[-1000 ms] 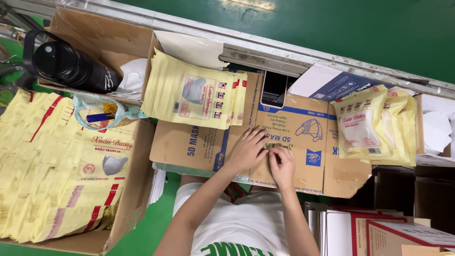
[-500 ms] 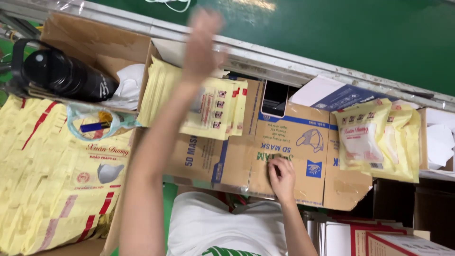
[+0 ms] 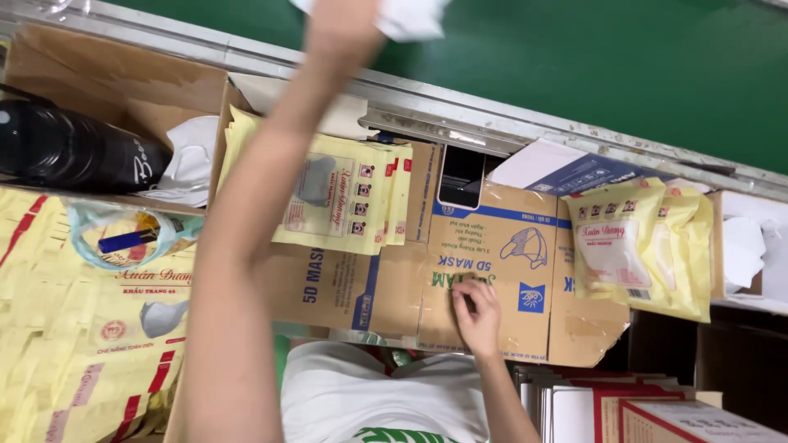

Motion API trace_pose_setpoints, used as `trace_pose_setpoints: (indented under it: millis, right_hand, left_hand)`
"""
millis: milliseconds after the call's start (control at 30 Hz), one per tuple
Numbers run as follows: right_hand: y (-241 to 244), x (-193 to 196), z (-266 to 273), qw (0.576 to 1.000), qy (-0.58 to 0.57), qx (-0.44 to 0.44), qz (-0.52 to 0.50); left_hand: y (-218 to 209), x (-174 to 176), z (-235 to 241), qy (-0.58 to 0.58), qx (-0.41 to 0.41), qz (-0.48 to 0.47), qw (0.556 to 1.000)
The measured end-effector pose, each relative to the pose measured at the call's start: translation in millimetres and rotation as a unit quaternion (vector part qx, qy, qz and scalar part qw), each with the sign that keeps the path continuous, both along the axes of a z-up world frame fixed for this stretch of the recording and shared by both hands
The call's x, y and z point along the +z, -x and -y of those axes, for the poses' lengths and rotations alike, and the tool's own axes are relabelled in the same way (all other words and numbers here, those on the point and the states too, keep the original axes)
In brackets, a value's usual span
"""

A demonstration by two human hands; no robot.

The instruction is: The person packs white masks into yellow and white pouches by hand, handling stacks of masks and individual pouches at a workbench, and places the filled pouches into a cardboard box.

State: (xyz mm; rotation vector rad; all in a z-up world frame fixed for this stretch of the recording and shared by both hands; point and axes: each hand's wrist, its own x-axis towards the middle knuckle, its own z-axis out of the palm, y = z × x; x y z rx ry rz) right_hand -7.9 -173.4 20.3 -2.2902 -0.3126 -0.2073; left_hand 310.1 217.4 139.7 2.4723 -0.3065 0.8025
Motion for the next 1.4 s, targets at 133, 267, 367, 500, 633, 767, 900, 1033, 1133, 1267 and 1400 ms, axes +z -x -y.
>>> trace_pose_setpoints:
  millis: [133,267,367,500,633,767,900,1033,1133,1267,1400]
  right_hand:
    - [-12.6,32.5,-10.4,0.982,-0.179,-0.009,-0.058]
    - [-10.6,77.2,-7.0,0.982,-0.162,-0.008,0.092]
    - [8.8,53.1,30.7,0.961,-0.261,-0.069,0.065]
    - [16.1,27.8,74.7,0.982,-0.174,0.053,-0.047]
    - [18.2,58.6,37.0,0.987,-0.112,0.101,-0.062]
    - [1.4,37.6,25.8,0.972,-0.202,0.080,-0.084]
    - [9.9,58.1,3.1,0.963,-0.250,0.095,0.022]
    - [15.2,29.4,13.6,0.905,-0.399,0.091,-0.114]
    - [17.9,20.9,18.2,0.939,-0.322,0.106,-0.064]
    - [17.0,-8.0,48.4,0.945,-0.309,0.085,-0.061]
    - [10.7,-65.1,73.1,0.924,-0.360,0.035,-0.124]
  left_hand:
    - [138.2,35.8,124.0,0.012,-0.090,-0.014,0.996]
    - [255.6,60.6,186.9,0.189,-0.337,-0.111,0.916]
    - [285.5,34.1,188.4,0.298,-0.362,-0.155,0.870]
    - [281.2,-30.6,168.4,0.121,-0.195,-0.012,0.973]
    - [296.6,-73.4,188.7,0.062,-0.213,-0.243,0.944]
    - [295.0,-78.1,200.9,0.148,-0.222,-0.300,0.916]
    - [303.5,-112.6,221.1,0.241,-0.253,-0.234,0.907]
    - [321.5,-98.0,215.5,0.233,-0.211,-0.184,0.931]
    - [320.5,-103.5,212.5,0.196,-0.168,-0.294,0.920]
    - [329.9,-121.7,201.5,0.185,-0.179,-0.215,0.942]
    - [323.6,-121.9,193.3,0.107,-0.168,-0.299,0.933]
